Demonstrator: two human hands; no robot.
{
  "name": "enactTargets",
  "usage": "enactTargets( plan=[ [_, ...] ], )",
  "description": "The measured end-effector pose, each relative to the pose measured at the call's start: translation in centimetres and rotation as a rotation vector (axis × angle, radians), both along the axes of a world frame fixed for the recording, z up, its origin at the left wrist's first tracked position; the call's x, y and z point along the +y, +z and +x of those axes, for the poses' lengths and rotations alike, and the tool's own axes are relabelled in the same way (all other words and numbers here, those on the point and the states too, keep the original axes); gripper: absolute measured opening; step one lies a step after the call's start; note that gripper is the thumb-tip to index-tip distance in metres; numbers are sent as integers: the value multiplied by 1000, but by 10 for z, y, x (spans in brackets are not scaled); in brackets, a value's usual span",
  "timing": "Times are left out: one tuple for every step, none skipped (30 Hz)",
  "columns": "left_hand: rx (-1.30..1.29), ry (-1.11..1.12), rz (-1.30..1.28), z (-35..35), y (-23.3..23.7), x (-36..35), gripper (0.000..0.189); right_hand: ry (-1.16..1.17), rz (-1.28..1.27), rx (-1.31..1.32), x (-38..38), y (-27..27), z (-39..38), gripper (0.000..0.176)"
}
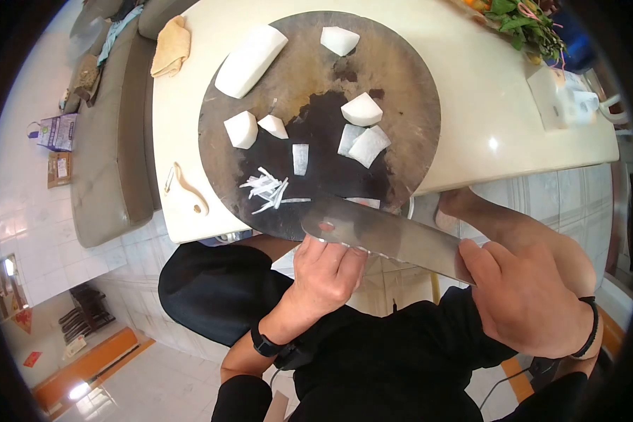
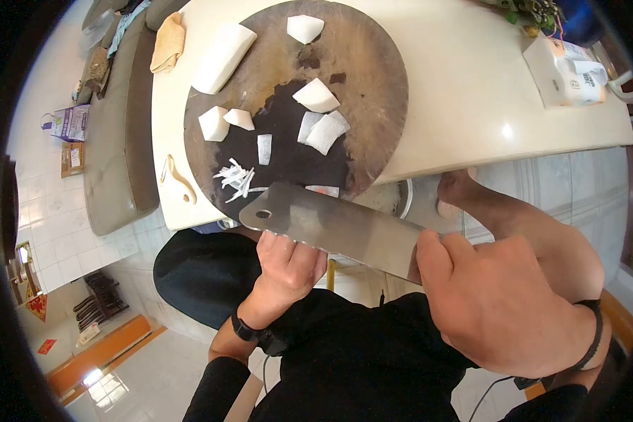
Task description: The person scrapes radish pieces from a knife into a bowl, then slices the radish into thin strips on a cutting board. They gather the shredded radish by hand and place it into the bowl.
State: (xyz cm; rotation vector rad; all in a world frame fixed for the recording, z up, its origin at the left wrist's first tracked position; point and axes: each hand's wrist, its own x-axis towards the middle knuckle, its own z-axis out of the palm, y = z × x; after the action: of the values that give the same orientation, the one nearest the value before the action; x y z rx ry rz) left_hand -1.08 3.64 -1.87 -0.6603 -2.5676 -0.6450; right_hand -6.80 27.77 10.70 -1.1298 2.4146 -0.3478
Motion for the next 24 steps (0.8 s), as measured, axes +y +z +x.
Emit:
enactTargets(
  plan=[
    [-22, -1, 3, 0, 0, -1, 25, 4, 29, 0, -1, 0, -3, 24],
    [-30, 3, 7, 1, 0, -1, 25, 8, 33, -8, -1, 0, -6, 24],
    [-18, -2, 1, 1, -1, -1, 22, 34, 40, -16, -1, -1, -9, 29],
    [-6, -8, -5, 1, -2, -2, 19, 60, 48, -25, 0, -1, -12, 33],
    [-14, -5, -1, 2, -2, -2, 19, 63, 51, -33, 0, 0, -14, 33],
    [-15, -7, -2, 2, -3, -3, 17, 76, 62, -37, 0, 1, -16, 35],
    [-15, -8, -2, 3, -4, -3, 15, 88, 72, -40, 0, 1, -18, 38],
    [-22, -5, 2, 4, -4, -3, 15, 92, 75, -47, -1, 0, -18, 38],
    [-21, 0, -4, 4, -3, -3, 15, 125, 114, -28, -1, 0, -18, 36],
    [-19, 5, -9, 4, -3, -2, 14, 158, 153, -8, -2, 0, -19, 35],
    [-23, 9, -5, 6, -4, -1, 14, 162, 156, -12, -5, 0, -20, 35],
    [-34, 20, 4, 6, -4, 0, 14, 148, 167, -26, -10, -1, -21, 34],
    [-43, 29, 15, 7, -5, 0, 14, 131, 178, -38, -13, -2, -22, 34],
    [-39, 26, 18, 7, -5, 0, 14, 128, 181, -35, -13, -4, -22, 34],
    [-58, 13, 34, 8, -6, -1, 14, 104, 126, -61, -13, -7, -23, 33],
    [-78, 1, 48, 8, -7, -3, 14, 82, 70, -88, -14, -8, -23, 32],
    [-76, 3, 47, 7, -6, -3, 14, 84, 69, -86, -12, -8, -23, 32],
    [-79, 1, 48, 6, -5, -3, 13, 56, 39, -95, -10, -7, -22, 31],
    [-83, 1, 48, 6, -5, -3, 13, 30, 10, -105, -7, -7, -22, 30],
    [-86, 8, 47, 7, -6, -3, 13, 37, 9, -109, -5, -5, -19, 30],
    [-68, 3, 47, 8, -6, -3, 13, 16, 18, -114, -5, -3, -16, 30],
    [-48, -7, 46, 8, -7, -3, 13, -9, 27, -116, -4, -1, -14, 29],
    [-47, -9, 45, 6, -6, -3, 13, -11, 26, -116, -3, -2, -14, 29],
    [-37, -12, 36, 3, -5, -3, 13, 7, 33, -95, -2, -4, -14, 28]
  ],
)
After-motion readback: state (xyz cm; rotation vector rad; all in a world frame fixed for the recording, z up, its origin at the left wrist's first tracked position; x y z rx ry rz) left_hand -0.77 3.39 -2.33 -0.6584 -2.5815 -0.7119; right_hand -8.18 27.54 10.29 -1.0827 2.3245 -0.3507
